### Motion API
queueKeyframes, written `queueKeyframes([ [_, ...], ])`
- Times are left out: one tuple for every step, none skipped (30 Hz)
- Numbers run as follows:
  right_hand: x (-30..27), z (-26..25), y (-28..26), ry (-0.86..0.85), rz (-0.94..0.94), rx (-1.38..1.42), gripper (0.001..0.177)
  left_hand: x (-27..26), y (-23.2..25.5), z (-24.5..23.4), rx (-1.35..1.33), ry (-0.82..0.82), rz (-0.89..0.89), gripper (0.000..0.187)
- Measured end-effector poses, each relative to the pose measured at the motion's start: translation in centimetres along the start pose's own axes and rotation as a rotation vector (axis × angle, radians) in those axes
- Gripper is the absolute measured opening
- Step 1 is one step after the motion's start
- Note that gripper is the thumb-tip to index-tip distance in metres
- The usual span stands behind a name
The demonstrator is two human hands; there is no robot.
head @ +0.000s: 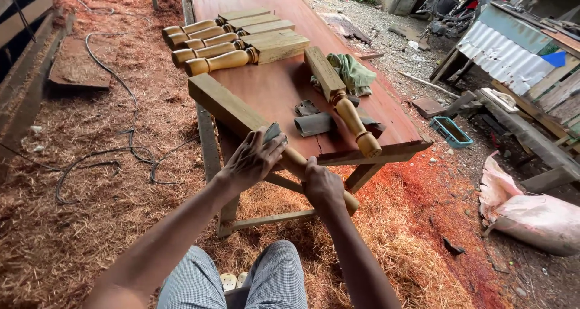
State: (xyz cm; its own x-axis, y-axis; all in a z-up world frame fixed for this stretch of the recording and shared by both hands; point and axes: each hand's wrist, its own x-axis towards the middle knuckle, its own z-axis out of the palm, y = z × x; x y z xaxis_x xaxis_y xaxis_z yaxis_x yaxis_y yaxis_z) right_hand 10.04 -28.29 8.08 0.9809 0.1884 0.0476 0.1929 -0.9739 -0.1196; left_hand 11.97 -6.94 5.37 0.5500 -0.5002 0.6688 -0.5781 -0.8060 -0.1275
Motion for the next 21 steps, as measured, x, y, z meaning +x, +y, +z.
queueKeyframes([
  [0.1, 0.2, 0.2, -0.011, 0.007, -0.003, 0.021, -0.5, 0.1, -0.3, 0.038, 0.01, 0.02, 0.04],
  [0.2, 0.4, 0.2, -0.022, 0.007, -0.007, 0.019, -1.2, 0.0, -0.7, 0.079, 0.019, 0.036, 0.045],
  [0.1, 0.3, 0.4, -0.028, -0.003, -0.013, 0.019, -1.9, -0.1, -0.1, 0.081, 0.019, 0.023, 0.045],
  [0.1, 0.3, 0.3, -0.03, 0.001, -0.019, 0.019, -2.7, -0.4, 0.5, 0.123, 0.015, 0.054, 0.043],
  [0.1, 0.2, 0.3, -0.031, 0.005, -0.026, 0.019, -3.5, -0.7, 1.1, 0.165, 0.01, 0.086, 0.042],
  [0.3, 0.3, 0.3, -0.033, -0.008, -0.025, 0.019, -3.8, -0.8, 1.4, 0.173, 0.006, 0.076, 0.042],
  [0.4, 0.3, 0.4, -0.027, -0.001, -0.031, 0.021, -4.0, -0.9, 1.7, 0.133, 0.013, 0.087, 0.044],
  [0.5, 0.2, 0.5, -0.019, 0.009, -0.037, 0.022, -4.1, -0.9, 2.1, 0.091, 0.021, 0.102, 0.047],
  [0.4, 0.3, 0.4, -0.021, 0.001, -0.035, 0.022, -3.7, -0.8, 2.1, 0.097, 0.018, 0.096, 0.047],
  [0.4, 0.3, 0.3, -0.021, 0.009, -0.039, 0.022, -3.0, -0.7, 2.2, 0.133, 0.041, 0.113, 0.047],
  [0.5, 0.2, 0.2, -0.022, 0.017, -0.044, 0.022, -2.3, -0.5, 2.4, 0.168, 0.065, 0.129, 0.048],
  [0.7, 0.5, 0.4, -0.018, 0.017, -0.043, 0.022, -1.6, -0.6, 2.6, 0.17, 0.068, 0.131, 0.048],
  [0.9, 0.8, 0.6, -0.014, 0.012, -0.044, 0.023, -1.0, -0.7, 2.8, 0.16, 0.092, 0.105, 0.047],
  [1.0, 1.1, 0.9, -0.013, 0.009, -0.044, 0.023, -0.4, -0.7, 3.0, 0.146, 0.115, 0.079, 0.046],
  [0.8, 0.7, 0.8, -0.013, 0.013, -0.043, 0.023, -0.1, -0.9, 3.1, 0.144, 0.115, 0.083, 0.046],
  [0.6, 0.2, 0.8, -0.032, -0.002, -0.029, 0.029, 0.3, -1.2, 3.1, 0.154, 0.03, 0.092, 0.044],
  [0.5, -0.3, 0.7, -0.051, -0.016, -0.015, 0.034, 0.7, -1.5, 3.1, 0.165, -0.054, 0.1, 0.041],
  [1.6, -0.2, 1.6, -0.046, -0.016, -0.014, 0.034, 0.5, -1.5, 2.7, 0.168, -0.051, 0.104, 0.041],
  [2.7, -0.1, 2.4, -0.114, -0.085, 0.029, 0.041, 0.3, -1.5, 2.3, 0.077, -0.016, 0.071, 0.038],
  [3.8, 0.0, 3.3, -0.182, -0.154, 0.071, 0.048, 0.1, -1.5, 1.9, -0.016, 0.019, 0.039, 0.035],
  [4.7, -0.4, 3.4, -0.179, -0.153, 0.071, 0.048, 0.0, -1.5, 1.8, -0.015, 0.021, 0.042, 0.035],
])
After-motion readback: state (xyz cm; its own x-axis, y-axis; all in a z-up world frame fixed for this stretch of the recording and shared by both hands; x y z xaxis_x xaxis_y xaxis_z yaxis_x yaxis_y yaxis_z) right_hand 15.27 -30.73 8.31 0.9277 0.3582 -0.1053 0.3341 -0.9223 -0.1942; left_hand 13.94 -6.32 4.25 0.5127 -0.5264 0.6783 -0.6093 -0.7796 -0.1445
